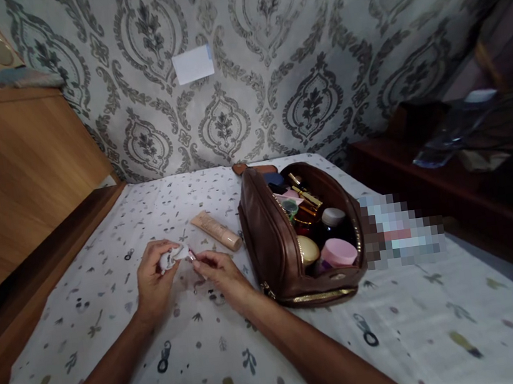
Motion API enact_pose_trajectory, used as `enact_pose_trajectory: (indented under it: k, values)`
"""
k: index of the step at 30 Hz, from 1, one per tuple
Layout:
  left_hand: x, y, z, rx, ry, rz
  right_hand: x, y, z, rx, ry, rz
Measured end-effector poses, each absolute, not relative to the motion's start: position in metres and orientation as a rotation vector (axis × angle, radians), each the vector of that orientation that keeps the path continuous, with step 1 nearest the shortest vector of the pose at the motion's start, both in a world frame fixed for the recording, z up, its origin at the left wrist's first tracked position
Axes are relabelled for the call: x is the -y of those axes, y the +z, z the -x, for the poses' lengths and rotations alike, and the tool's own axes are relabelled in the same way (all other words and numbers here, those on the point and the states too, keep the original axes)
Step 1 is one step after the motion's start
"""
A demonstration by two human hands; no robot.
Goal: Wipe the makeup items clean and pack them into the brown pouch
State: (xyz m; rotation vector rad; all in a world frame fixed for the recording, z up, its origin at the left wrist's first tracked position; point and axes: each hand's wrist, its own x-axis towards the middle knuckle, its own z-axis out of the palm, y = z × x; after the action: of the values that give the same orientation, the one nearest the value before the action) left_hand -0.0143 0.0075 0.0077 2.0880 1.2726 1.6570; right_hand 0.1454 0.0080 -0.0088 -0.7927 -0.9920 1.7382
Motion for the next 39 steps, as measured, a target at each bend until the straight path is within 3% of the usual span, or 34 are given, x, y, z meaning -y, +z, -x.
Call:
enact_pose_trajectory:
  k: [8,20,32,39]
  values:
    - [-0.005,0.006,0.011,-1.280,1.651,-2.183,-0.010,-0.010,-0.146,0.984,1.677,0.824]
    - [0.000,0.002,0.006,-0.879,1.244,-2.377,-0.021,-0.006,-0.151,0.691,1.663,0.770]
    - [-0.009,0.012,0.013,-1.283,1.614,-1.735,-0.009,-0.005,-0.149,0.881,1.796,0.749]
    - [-0.009,0.008,0.012,-1.199,1.463,-1.835,-0.011,-0.006,-0.149,0.847,1.797,0.737]
